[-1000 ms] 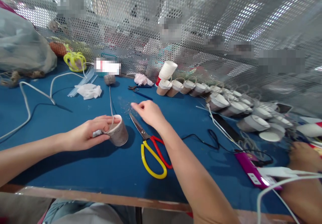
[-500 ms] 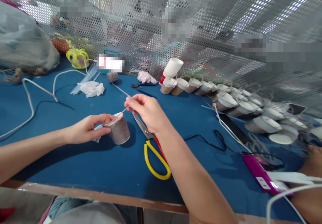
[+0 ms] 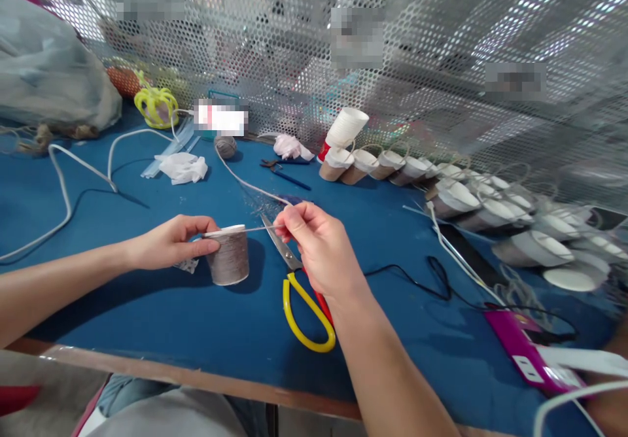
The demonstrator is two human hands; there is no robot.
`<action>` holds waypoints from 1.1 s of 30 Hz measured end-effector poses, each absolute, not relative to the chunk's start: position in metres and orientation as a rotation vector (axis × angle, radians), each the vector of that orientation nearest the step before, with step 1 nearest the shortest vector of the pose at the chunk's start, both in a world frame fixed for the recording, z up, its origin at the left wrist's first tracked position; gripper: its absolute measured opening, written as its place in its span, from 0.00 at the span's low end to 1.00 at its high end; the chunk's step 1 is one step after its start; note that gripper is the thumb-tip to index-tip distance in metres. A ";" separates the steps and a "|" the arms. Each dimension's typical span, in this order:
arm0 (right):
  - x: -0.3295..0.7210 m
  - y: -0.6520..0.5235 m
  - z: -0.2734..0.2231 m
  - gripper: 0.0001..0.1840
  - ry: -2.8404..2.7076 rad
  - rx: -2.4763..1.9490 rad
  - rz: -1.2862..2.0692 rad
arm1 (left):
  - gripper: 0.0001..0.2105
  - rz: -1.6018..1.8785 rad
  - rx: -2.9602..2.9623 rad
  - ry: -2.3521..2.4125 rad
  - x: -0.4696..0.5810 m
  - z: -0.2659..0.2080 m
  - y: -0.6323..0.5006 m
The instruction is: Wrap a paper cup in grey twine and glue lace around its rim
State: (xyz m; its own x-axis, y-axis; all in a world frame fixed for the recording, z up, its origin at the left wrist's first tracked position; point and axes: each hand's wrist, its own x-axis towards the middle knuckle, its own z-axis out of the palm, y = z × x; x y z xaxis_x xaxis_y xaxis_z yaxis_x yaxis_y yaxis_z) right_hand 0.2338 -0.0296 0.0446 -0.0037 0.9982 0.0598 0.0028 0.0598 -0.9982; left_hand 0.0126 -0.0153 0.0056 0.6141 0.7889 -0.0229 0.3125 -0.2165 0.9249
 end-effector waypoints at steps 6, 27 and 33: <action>0.235 -0.038 0.049 0.15 -1.280 -1.129 1.189 | 0.12 0.554 1.744 0.890 0.012 0.007 -0.014; 0.238 -0.025 0.041 0.16 -1.230 -1.253 1.195 | 0.10 0.617 1.805 0.725 0.007 0.011 -0.018; 0.236 -0.025 0.036 0.16 -1.211 -1.252 1.233 | 0.09 0.659 1.771 0.638 0.007 0.014 -0.019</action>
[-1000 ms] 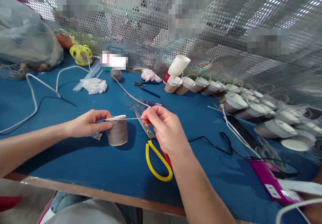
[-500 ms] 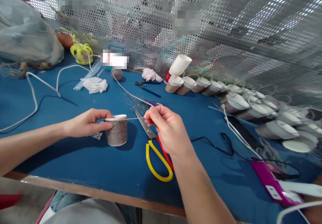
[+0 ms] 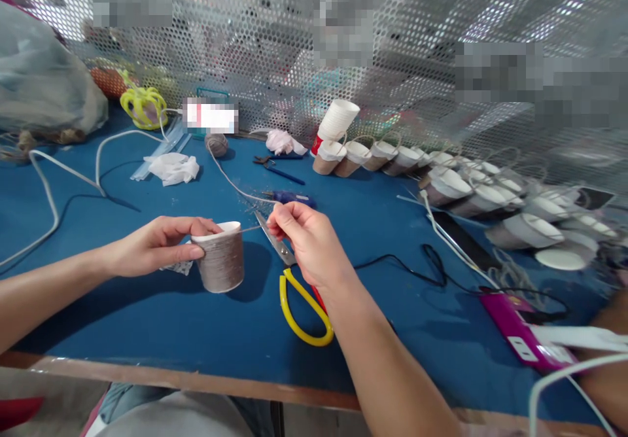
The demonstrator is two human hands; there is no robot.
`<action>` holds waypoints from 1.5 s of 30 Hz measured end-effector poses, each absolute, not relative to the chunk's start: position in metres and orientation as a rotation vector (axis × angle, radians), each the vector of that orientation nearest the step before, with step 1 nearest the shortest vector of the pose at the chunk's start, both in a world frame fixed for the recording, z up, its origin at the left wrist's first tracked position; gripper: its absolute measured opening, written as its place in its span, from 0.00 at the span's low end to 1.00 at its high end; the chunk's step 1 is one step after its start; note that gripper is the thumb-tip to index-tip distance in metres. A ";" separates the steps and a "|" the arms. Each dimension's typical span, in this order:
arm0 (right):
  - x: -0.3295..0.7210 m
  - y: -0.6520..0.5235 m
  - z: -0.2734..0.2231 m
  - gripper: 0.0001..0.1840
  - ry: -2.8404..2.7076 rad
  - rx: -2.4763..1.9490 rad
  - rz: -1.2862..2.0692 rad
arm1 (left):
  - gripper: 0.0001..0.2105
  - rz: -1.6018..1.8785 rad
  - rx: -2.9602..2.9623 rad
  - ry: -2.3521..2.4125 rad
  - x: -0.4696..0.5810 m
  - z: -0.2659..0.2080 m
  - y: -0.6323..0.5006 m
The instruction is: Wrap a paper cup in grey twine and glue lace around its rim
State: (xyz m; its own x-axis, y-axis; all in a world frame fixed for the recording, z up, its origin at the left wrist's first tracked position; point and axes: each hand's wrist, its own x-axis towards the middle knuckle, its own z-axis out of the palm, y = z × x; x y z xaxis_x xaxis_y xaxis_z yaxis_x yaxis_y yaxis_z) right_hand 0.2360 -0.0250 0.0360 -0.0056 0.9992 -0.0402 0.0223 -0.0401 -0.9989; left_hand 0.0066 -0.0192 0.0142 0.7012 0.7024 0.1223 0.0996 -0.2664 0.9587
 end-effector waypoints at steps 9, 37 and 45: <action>0.233 -0.025 0.028 0.16 -1.236 -1.240 1.274 | 0.08 0.682 1.657 0.538 0.005 0.016 -0.023; 0.207 -0.035 0.011 0.17 -1.391 -1.318 1.367 | 0.07 0.621 1.656 0.453 0.005 0.018 -0.029; 0.200 -0.037 0.010 0.16 -1.366 -1.369 1.365 | 0.04 0.618 1.659 0.437 0.006 0.016 -0.031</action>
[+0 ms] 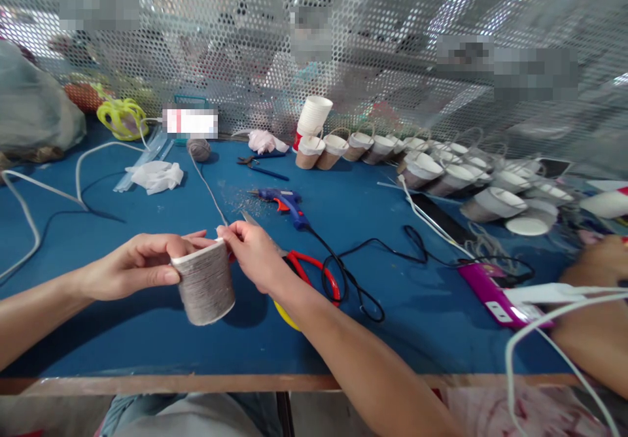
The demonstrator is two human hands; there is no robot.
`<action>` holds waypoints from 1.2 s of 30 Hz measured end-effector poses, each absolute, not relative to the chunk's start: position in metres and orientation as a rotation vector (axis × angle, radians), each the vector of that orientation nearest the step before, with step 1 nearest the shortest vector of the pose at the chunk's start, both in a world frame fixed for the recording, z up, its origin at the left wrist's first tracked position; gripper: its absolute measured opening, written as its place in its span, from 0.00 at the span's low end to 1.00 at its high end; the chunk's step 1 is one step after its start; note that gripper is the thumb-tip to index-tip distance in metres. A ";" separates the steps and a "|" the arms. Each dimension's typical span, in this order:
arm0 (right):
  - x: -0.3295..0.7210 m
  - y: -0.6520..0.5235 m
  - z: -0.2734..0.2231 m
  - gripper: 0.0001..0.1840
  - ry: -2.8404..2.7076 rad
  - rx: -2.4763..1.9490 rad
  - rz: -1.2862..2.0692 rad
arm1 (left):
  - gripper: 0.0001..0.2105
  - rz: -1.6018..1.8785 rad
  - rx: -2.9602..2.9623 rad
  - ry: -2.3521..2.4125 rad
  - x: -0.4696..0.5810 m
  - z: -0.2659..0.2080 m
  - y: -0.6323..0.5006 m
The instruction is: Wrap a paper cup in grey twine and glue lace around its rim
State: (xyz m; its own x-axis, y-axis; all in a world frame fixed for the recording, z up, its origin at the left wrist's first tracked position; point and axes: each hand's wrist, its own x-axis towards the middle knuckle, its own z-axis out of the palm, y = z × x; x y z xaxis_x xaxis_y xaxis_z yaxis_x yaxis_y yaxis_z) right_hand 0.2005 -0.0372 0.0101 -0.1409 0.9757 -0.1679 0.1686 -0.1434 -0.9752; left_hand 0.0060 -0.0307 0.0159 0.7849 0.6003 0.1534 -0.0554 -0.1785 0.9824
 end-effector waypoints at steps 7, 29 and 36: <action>0.197 -0.039 0.013 0.17 -1.287 -1.378 1.418 | 0.04 0.637 1.627 0.433 0.008 0.013 -0.030; 0.207 -0.039 0.006 0.30 -1.810 -1.328 1.115 | 0.08 0.695 1.777 0.844 0.007 0.004 -0.016; 0.200 -0.047 -0.003 0.34 -2.178 -1.389 0.409 | 0.10 0.653 1.813 0.889 0.013 0.005 -0.020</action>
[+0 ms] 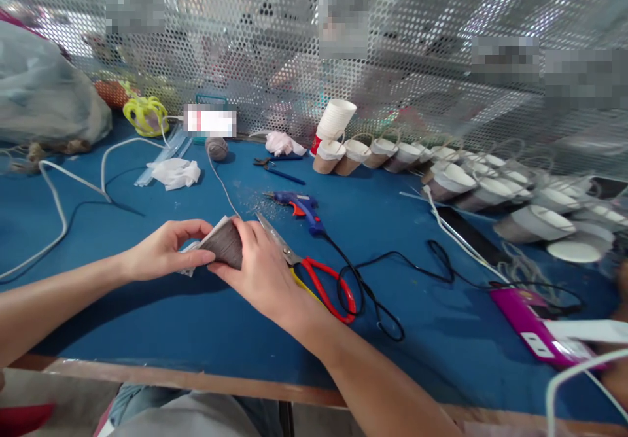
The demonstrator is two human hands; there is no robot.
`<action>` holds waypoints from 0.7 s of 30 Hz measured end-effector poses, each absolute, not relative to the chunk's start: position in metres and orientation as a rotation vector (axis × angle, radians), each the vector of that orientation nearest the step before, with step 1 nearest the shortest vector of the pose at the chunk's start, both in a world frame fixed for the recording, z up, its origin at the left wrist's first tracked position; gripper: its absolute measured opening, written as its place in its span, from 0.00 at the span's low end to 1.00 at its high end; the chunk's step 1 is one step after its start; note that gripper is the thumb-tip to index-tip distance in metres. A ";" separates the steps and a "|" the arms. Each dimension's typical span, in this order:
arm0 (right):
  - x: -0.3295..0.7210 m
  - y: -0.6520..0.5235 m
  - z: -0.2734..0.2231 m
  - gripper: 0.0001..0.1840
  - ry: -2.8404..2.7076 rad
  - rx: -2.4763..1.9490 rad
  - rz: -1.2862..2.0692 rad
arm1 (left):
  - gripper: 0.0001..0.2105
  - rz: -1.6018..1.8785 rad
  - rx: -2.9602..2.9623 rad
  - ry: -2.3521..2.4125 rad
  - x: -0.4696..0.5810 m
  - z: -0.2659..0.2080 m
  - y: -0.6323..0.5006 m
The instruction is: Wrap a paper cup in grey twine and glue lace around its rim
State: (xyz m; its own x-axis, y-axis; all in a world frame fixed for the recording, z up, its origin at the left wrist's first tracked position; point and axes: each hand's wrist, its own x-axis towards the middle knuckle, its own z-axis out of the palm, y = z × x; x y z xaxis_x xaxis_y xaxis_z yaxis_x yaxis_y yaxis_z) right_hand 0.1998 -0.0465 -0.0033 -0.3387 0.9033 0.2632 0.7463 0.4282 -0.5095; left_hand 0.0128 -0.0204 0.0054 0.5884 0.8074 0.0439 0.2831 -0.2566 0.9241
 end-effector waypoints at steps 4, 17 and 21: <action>0.201 -0.046 -0.001 0.36 -2.202 -1.327 0.366 | 0.09 0.672 1.828 0.903 0.014 0.002 -0.021; 0.207 -0.032 0.007 0.08 -1.576 -1.080 1.258 | 0.09 0.556 1.915 0.779 0.019 0.009 -0.031; 0.204 -0.030 0.008 0.06 -1.452 -1.058 1.294 | 0.10 0.529 1.899 0.753 0.020 0.009 -0.031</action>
State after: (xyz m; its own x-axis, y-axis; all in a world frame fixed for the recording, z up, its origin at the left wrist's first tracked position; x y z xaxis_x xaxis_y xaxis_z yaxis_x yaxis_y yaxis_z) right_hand 0.2042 -0.0301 0.0082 -0.2344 0.9690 0.0782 0.0338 0.0886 -0.9955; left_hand 0.0205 -0.0312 0.0085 0.7120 0.7013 0.0352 0.2709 -0.3207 0.9076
